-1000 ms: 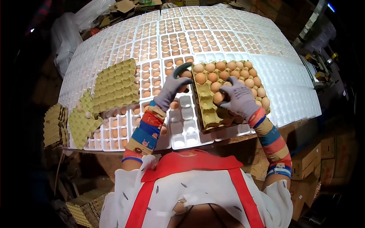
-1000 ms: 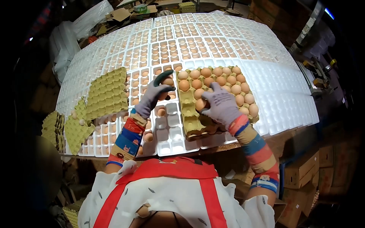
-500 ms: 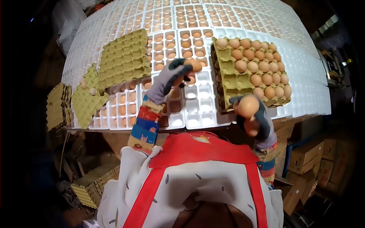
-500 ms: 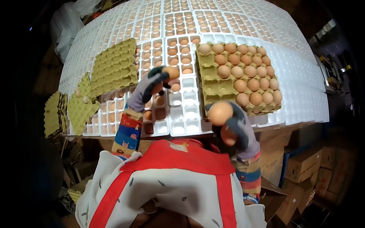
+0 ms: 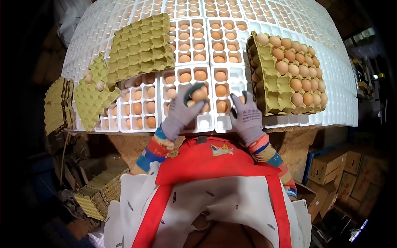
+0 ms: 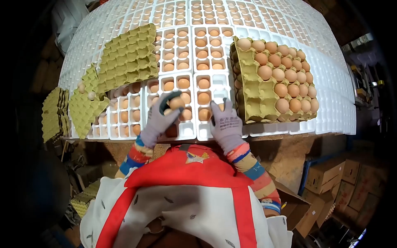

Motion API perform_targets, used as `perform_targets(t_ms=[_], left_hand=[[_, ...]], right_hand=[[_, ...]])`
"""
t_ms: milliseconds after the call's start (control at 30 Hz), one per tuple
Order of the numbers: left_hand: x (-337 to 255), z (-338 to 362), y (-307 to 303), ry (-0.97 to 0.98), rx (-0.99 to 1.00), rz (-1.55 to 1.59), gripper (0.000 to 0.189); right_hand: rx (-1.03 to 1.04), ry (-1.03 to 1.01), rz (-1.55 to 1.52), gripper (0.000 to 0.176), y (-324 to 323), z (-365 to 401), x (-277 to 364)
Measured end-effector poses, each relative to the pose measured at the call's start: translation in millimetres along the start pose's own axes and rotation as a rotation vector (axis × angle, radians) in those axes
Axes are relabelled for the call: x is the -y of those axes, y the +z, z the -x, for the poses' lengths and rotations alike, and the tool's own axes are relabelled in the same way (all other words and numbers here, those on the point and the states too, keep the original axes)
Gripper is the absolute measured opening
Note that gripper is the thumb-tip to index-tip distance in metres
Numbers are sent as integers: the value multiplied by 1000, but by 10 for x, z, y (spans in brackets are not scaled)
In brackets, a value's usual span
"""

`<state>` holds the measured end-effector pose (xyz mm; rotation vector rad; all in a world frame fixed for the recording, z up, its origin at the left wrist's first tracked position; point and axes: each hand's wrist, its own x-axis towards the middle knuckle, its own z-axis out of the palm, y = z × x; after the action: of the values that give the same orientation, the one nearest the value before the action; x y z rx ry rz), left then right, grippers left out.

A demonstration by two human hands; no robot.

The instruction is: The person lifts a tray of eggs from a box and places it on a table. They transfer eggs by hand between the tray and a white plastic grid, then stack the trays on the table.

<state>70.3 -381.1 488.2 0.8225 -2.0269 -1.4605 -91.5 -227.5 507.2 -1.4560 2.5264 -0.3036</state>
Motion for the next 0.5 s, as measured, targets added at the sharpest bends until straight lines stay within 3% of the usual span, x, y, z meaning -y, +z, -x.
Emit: perform_targets(t_ms=[33,67,133,200,267,333,367,400,467,500], left_hand=[[53,104,60,80,90,53,47],[-167,186,61,137,261,-193,48],[-333,315,314,50,451,-373,51],[-139,342,491,185,560,-541,53],[-79,343,492,24,403,-338,45],[153,376,376,-184,196,33,39],[251,376,255,-457,154,491,38],[382,463,130,-220,136,445,32],[103,519,8,-658,14,711,31],[128,613,37,-289,-5,213,33]], right_hand=[[-41,42,-26,51,-28,-84,23],[-59,11,5,51,-8,-180,16],[139,102,137,52,17,-443,84],[134,130,173,49,82,-579,60],[59,134,114,42,-10,-687,102],[-195,11,64,38,56,-900,136],[-284,-83,120,38,219,-1051,68],[-379,-174,179,39,401,-1163,-35],[-434,-176,194,43,690,-1183,-157],[-470,-226,45,42,583,-1046,-8]])
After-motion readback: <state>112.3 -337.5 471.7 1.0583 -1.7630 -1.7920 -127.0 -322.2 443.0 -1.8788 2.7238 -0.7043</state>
